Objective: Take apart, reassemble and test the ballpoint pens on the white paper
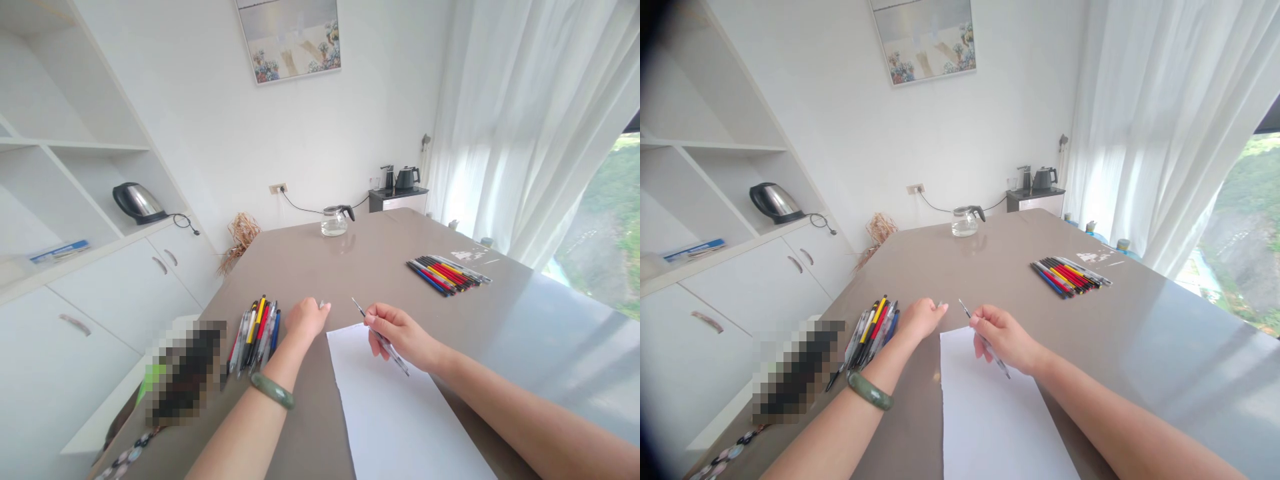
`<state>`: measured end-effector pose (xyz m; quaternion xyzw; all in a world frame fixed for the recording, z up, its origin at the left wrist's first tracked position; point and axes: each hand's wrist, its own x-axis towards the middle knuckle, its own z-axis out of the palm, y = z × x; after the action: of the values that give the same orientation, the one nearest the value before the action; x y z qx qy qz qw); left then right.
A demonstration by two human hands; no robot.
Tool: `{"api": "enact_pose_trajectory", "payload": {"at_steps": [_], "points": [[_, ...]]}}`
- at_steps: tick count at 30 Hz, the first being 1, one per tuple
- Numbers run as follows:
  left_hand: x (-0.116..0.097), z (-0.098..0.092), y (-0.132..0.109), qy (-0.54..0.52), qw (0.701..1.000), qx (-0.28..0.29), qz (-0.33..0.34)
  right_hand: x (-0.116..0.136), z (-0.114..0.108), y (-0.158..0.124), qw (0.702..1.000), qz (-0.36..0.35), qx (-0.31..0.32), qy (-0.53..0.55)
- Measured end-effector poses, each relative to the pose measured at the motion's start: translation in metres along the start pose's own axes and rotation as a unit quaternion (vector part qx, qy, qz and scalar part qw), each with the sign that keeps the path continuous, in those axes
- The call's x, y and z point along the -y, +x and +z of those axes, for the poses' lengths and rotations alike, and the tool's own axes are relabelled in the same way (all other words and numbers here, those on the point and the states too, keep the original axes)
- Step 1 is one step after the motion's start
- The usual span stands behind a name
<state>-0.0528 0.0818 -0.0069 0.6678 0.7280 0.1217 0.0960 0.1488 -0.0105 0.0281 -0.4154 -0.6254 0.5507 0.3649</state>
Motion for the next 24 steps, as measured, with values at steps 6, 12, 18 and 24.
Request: {"api": "enact_pose_trajectory", "payload": {"at_steps": [6,12,18,24], "points": [[0.0019,0.0022,0.0014,0.013,1.0,-0.002,0.009,-0.001,0.0,-0.0001,1.0,-0.003,0.003,0.0],[0.002,0.0023,0.0009,0.02,1.0,-0.001,0.012,-0.0009,-0.0006,0.0006,1.0,-0.006,0.007,-0.002],[0.0022,0.0005,0.0013,0.014,1.0,-0.004,0.005,-0.0019,-0.0008,0.0011,1.0,-0.001,0.006,0.005],[0.0009,-0.0019,-0.0002,-0.022,1.0,-0.008,-0.007,-0.0021,-0.0012,0.0003,1.0,0.004,0.009,0.008]]}}
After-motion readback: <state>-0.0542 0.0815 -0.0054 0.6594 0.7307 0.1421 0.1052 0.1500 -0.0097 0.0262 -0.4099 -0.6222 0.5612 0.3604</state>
